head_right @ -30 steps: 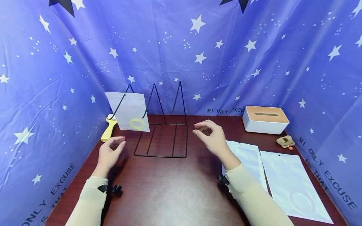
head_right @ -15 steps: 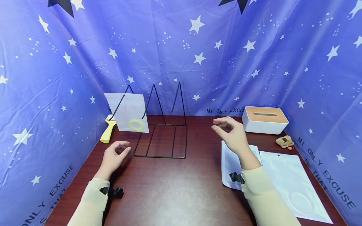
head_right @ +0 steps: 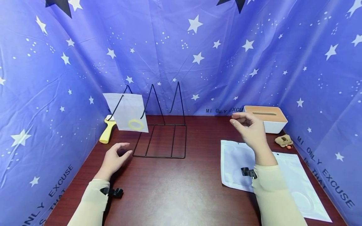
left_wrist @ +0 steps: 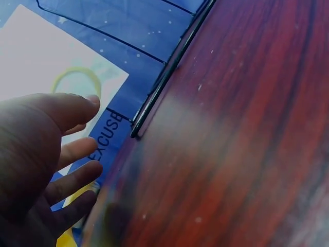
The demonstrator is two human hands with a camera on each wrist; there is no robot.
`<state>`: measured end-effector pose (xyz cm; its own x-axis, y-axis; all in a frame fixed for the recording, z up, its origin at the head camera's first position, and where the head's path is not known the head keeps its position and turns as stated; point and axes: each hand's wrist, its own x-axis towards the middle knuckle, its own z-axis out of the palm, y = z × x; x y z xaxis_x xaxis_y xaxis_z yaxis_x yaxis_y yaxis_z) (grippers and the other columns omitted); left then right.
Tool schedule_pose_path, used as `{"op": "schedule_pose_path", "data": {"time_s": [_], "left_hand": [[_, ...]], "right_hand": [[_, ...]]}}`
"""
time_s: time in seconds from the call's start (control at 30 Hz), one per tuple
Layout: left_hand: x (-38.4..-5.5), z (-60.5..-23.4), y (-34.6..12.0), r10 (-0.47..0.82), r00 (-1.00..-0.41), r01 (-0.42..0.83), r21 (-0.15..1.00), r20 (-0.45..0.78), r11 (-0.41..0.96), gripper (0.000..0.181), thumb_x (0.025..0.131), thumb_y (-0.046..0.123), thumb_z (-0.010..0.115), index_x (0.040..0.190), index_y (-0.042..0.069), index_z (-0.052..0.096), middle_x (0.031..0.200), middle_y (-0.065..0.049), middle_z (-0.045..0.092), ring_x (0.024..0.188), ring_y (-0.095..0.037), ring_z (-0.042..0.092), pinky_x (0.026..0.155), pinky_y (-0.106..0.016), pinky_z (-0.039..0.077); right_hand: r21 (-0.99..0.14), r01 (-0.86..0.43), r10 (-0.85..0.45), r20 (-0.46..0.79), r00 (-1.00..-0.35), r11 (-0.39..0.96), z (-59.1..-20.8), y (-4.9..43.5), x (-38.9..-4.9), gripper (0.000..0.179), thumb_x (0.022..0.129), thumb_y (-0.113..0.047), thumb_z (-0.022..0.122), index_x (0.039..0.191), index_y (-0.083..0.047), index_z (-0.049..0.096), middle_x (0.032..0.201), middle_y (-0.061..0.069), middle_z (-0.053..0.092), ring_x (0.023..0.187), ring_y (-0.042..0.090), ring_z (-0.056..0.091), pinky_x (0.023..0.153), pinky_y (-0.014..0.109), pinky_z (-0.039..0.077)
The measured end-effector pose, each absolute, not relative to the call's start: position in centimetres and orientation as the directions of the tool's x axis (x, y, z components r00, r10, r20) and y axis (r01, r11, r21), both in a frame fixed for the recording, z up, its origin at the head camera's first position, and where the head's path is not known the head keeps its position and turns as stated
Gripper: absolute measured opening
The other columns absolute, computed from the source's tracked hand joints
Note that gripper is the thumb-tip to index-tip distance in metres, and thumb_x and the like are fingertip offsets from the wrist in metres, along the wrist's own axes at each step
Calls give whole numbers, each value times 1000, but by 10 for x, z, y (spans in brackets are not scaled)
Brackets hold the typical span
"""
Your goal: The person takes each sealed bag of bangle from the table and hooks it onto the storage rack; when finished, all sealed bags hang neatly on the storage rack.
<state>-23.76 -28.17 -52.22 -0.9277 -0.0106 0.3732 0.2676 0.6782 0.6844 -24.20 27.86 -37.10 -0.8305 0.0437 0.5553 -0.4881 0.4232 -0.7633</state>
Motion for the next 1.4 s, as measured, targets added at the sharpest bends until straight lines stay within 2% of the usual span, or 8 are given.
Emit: {"op": "schedule_pose_path", "data": {"time_s": [0.17,0.33,0.5,0.63,1.2,1.27,1.4], "left_hand": [[-237,-523,-282,9,-931,268,665,366,697,40,92,24,83,128,10,71,121,-10,70,113,-28,67,96,-51,52],[-237,-523,-283,20,-936,263,663,351,701,43,92,24,83,129,7,70,123,-12,71,117,-30,66,100,-53,50],[-237,-525,-283,35,-946,251,658,323,710,45,92,24,84,131,7,69,124,-12,71,120,-31,65,103,-53,48],[-238,-524,-282,50,-951,247,654,304,715,48,92,26,84,133,7,68,126,-12,70,121,-31,63,104,-53,48],[-237,-529,-284,91,-959,241,611,267,754,56,88,30,87,135,5,68,129,-14,68,128,-38,56,108,-57,42],[-238,-530,-284,93,-958,245,608,271,755,56,88,31,87,134,5,68,129,-13,68,128,-39,56,109,-57,42],[-239,-531,-284,99,-957,250,598,274,761,55,88,30,87,134,5,69,131,-14,68,129,-39,55,109,-57,41]], "right_hand": [[-788,-429,77,510,-857,442,-384,301,-253,29,97,-6,75,122,7,71,90,5,74,77,5,66,69,13,52],[-788,-391,82,482,-872,475,-392,318,-261,32,98,-8,74,126,7,69,95,-10,73,85,1,66,74,9,50],[-775,-337,84,445,-892,534,-401,333,-264,35,99,-19,75,129,-2,71,102,-21,70,89,0,64,71,11,49],[-760,-268,78,385,-920,593,-409,346,-262,39,100,-30,74,130,-5,71,103,-25,70,87,-1,64,69,13,49],[-794,-160,26,216,-976,586,-444,381,-263,50,100,-30,75,133,6,63,104,-19,67,89,-1,62,73,12,50],[-792,-136,31,191,-981,595,-447,383,-264,52,100,-33,74,134,5,63,108,-11,70,89,-2,61,72,12,50],[-771,-94,14,132,-991,630,-455,388,-266,53,100,-36,73,136,2,63,125,17,68,90,-8,58,73,13,51]]}}
